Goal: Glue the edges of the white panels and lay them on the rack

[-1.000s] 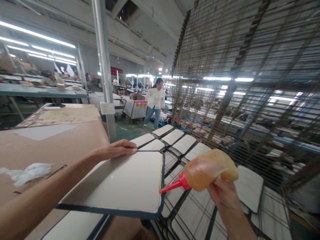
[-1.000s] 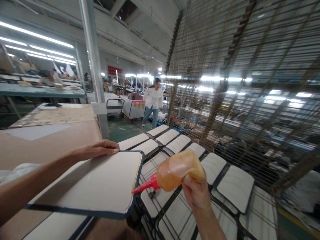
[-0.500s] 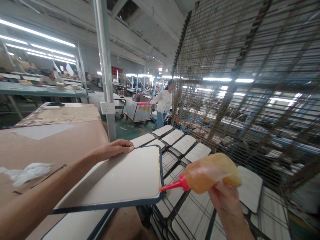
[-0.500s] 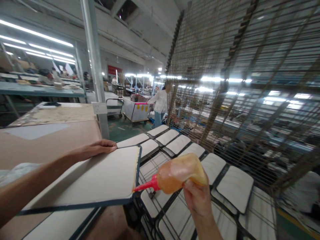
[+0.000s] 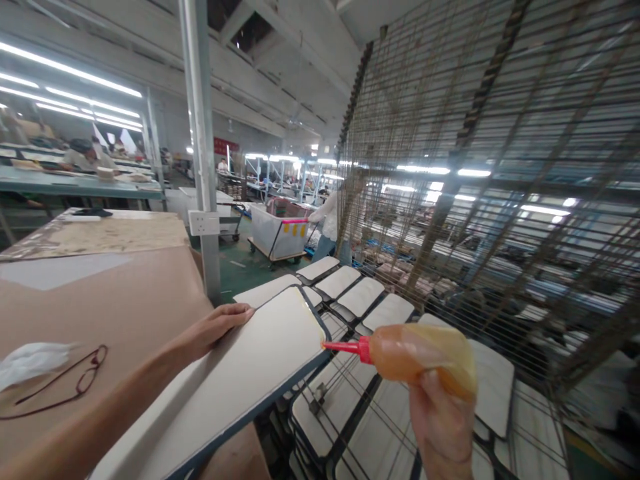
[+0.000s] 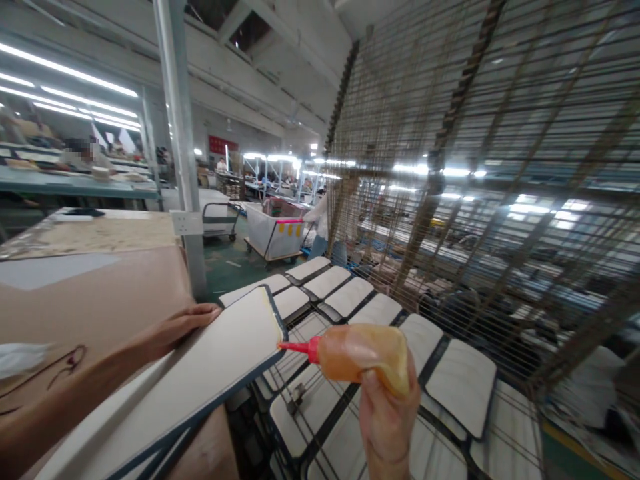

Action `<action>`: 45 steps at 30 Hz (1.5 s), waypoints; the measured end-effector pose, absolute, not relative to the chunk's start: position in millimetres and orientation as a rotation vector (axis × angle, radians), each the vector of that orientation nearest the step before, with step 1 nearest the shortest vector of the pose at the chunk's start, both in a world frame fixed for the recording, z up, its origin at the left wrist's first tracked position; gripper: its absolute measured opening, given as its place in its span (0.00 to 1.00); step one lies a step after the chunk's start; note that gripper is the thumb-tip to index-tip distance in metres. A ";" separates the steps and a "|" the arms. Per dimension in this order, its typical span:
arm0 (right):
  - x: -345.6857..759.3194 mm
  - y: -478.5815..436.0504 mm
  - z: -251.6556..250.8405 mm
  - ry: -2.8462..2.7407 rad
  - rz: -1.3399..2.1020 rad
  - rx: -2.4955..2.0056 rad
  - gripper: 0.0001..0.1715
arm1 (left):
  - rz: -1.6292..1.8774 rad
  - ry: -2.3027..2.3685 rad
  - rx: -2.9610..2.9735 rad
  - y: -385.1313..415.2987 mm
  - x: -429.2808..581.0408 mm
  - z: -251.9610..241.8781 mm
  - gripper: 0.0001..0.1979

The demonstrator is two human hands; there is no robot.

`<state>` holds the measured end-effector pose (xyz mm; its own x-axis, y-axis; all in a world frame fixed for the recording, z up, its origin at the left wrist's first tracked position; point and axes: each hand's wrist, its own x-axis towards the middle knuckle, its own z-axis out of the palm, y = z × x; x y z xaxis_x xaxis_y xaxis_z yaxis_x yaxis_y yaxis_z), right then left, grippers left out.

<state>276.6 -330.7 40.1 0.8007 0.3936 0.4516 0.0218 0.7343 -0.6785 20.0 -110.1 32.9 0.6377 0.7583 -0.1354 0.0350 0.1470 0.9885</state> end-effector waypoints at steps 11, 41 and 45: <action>287.8 -315.5 34.6 -0.555 0.152 -0.706 0.24 | 0.674 0.715 1.156 -118.5 31.5 -3.9 0.18; 310.0 -304.1 21.5 -0.579 0.257 -0.820 0.27 | 0.681 0.753 1.070 -124.4 69.5 -12.5 0.21; 310.6 -308.1 23.2 -0.596 0.260 -0.832 0.24 | 0.670 0.773 1.053 -126.5 77.4 -8.2 0.22</action>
<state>310.6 -308.1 23.2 0.8074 0.4401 0.3929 0.0116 0.6539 -0.7565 77.4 -126.5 -8.2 0.5642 0.7928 -0.2306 -0.1147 0.3519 0.9290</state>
